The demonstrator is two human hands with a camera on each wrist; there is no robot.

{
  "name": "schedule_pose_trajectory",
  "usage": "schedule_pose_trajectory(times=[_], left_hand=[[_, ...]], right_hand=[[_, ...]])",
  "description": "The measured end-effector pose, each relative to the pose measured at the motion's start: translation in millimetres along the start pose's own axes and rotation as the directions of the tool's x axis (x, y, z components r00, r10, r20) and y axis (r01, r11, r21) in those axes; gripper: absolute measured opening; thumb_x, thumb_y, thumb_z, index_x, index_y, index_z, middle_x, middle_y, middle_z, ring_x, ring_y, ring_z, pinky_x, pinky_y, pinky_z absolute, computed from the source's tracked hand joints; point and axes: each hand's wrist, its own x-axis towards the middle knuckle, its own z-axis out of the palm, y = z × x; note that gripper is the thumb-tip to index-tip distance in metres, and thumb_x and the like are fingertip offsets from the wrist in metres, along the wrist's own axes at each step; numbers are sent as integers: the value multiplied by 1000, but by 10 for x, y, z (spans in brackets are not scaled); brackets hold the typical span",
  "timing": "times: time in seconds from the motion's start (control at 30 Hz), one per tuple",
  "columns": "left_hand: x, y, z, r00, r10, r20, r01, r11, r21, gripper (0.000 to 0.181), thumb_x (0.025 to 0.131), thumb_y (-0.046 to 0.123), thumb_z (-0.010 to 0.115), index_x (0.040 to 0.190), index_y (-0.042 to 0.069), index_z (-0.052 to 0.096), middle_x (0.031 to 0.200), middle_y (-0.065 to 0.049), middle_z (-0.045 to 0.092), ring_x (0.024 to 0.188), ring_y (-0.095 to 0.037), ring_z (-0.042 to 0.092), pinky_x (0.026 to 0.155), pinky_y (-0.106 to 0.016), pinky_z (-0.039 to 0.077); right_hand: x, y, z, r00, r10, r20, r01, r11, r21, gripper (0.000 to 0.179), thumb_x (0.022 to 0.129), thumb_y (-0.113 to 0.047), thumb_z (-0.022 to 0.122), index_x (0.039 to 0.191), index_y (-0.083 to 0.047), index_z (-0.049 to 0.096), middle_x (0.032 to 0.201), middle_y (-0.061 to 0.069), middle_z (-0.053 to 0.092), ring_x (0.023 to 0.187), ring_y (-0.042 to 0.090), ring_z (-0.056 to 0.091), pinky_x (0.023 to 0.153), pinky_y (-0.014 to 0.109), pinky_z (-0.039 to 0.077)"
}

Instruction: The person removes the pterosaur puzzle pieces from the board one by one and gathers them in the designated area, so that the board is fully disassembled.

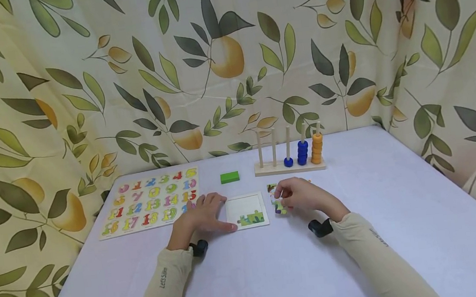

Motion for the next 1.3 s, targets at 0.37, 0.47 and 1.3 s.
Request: schedule_pose_trajectory(times=[0.37,0.47,1.3], left_hand=[[3,-3,0,1000,4,4,-4,1000,7,97,86,68,79,162,20,43,170,-10,33,156,-45,24,121,-76,9],[4,1,-4,1000,1,8,-1,1000,-3,97,86,67,80,163,20,43,171,-10,32,157,-44,22,122,-76,7],[0,3,-6,1000,-3,9,3,1000,-10,96,87,64,81,162,18,43,169,-11,34,156,-45,24,122,-75,7]], right_hand=[[34,72,109,1000,15,-7,-16,998,-57,7,97,5,68,99,-1,67,84,4,65,71,17,61,63,30,53],[41,81,125,1000,7,-22,-9,993,-114,8,95,3,70,97,-5,68,83,2,63,72,16,58,63,30,50],[37,48,183,994,-99,-45,82,951,-298,12,92,6,68,94,-5,70,82,-2,61,74,13,52,67,32,46]])
